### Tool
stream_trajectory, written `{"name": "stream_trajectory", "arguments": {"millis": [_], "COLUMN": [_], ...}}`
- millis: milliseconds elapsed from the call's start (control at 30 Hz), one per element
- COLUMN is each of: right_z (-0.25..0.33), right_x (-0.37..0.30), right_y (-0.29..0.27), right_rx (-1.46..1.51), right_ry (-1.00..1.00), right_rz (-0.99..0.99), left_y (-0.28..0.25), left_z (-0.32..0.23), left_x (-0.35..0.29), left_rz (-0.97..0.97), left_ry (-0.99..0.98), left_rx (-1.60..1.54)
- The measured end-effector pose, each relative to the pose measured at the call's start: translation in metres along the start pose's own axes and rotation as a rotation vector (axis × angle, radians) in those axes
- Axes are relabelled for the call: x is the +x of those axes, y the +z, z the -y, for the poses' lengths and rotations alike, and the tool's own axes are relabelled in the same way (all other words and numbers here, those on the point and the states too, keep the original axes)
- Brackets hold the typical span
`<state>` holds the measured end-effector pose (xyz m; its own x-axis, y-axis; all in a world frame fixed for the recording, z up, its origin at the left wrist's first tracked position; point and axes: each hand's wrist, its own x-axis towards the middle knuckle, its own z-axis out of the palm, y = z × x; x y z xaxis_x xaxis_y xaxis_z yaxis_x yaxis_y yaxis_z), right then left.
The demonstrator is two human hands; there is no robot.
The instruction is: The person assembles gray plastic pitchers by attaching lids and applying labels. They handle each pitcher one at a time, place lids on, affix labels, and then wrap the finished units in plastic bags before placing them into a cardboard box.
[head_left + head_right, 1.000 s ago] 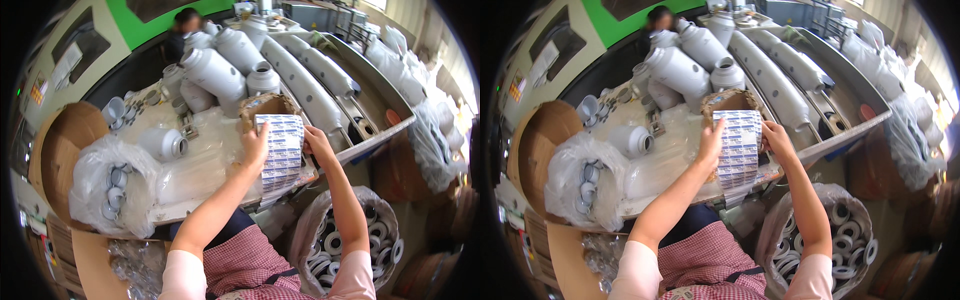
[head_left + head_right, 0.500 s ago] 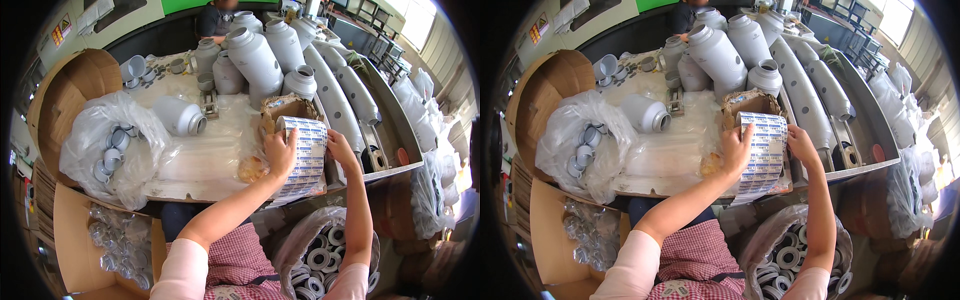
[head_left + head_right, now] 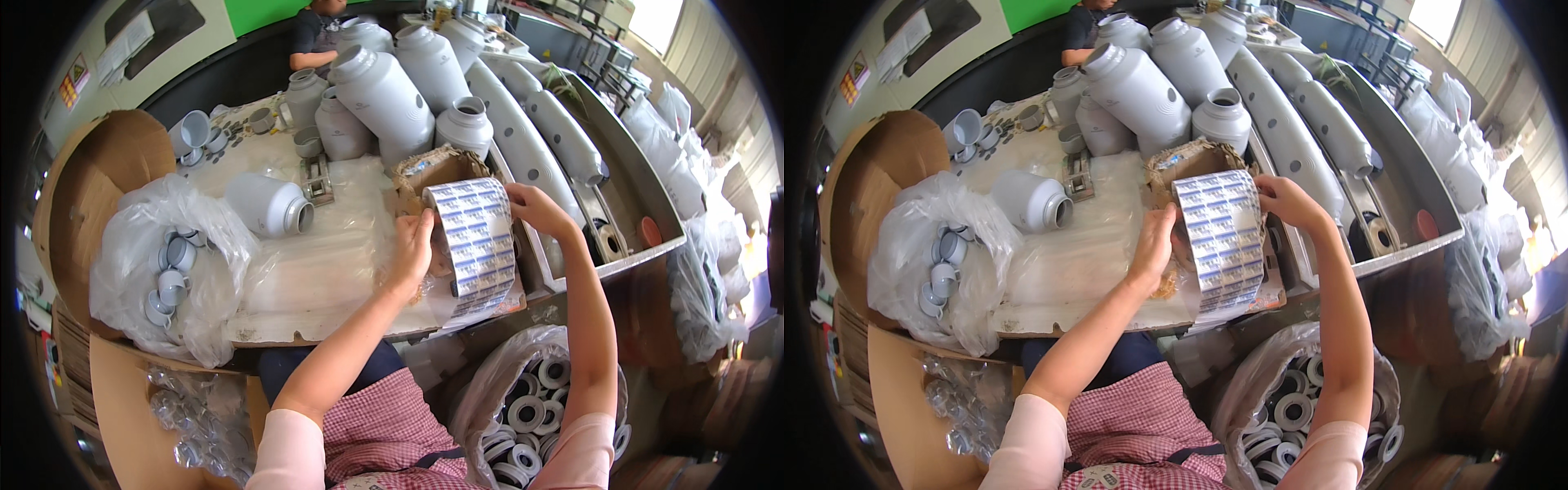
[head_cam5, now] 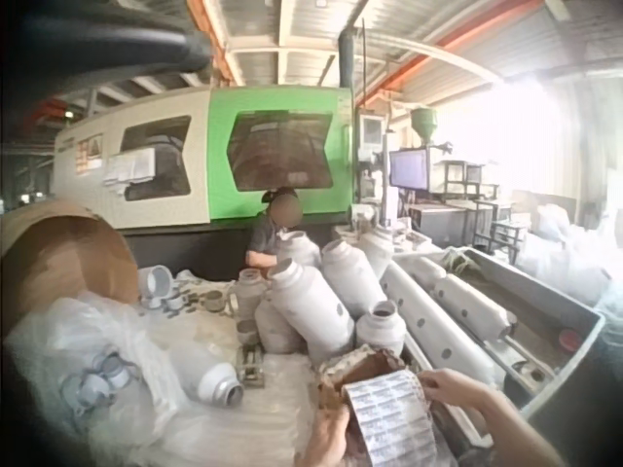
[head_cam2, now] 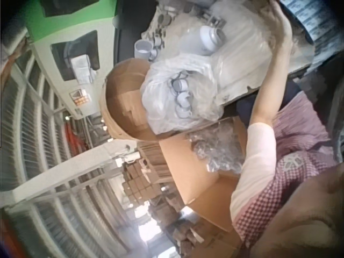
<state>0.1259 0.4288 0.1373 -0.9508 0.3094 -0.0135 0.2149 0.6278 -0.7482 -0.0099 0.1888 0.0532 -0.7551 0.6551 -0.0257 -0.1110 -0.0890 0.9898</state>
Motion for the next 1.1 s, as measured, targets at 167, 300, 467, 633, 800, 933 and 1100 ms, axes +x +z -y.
{"name": "stream_trajectory", "arguments": {"millis": [167, 300, 467, 633, 800, 933, 1100], "right_z": [-0.011, -0.011, -0.008, -0.011, -0.019, -0.020, -0.018], "right_x": [0.007, 0.009, 0.009, 0.016, 0.019, 0.024, 0.039], "right_y": [0.003, 0.004, 0.010, 0.005, -0.010, -0.020, -0.020], "right_rx": [-0.058, -0.148, -0.491, -0.269, 0.113, 0.226, 0.419], "right_ry": [0.010, 0.024, -0.178, -0.146, 0.056, 0.131, 0.229], "right_rz": [0.011, 0.011, -0.257, -0.139, -0.028, 0.067, 0.188], "left_y": [-0.013, -0.012, -0.020, -0.024, -0.021, -0.026, -0.032], "left_z": [0.009, 0.010, 0.000, -0.008, -0.005, 0.002, 0.006], "left_x": [0.002, -0.005, -0.008, -0.004, 0.012, 0.023, 0.017], "left_rz": [-0.034, -0.025, -0.142, -0.055, 0.005, 0.033, -0.022], "left_ry": [0.165, 0.201, 0.237, 0.233, 0.274, 0.189, 0.127], "left_rx": [0.249, 0.316, 0.540, 0.506, 0.513, 0.404, 0.272]}}
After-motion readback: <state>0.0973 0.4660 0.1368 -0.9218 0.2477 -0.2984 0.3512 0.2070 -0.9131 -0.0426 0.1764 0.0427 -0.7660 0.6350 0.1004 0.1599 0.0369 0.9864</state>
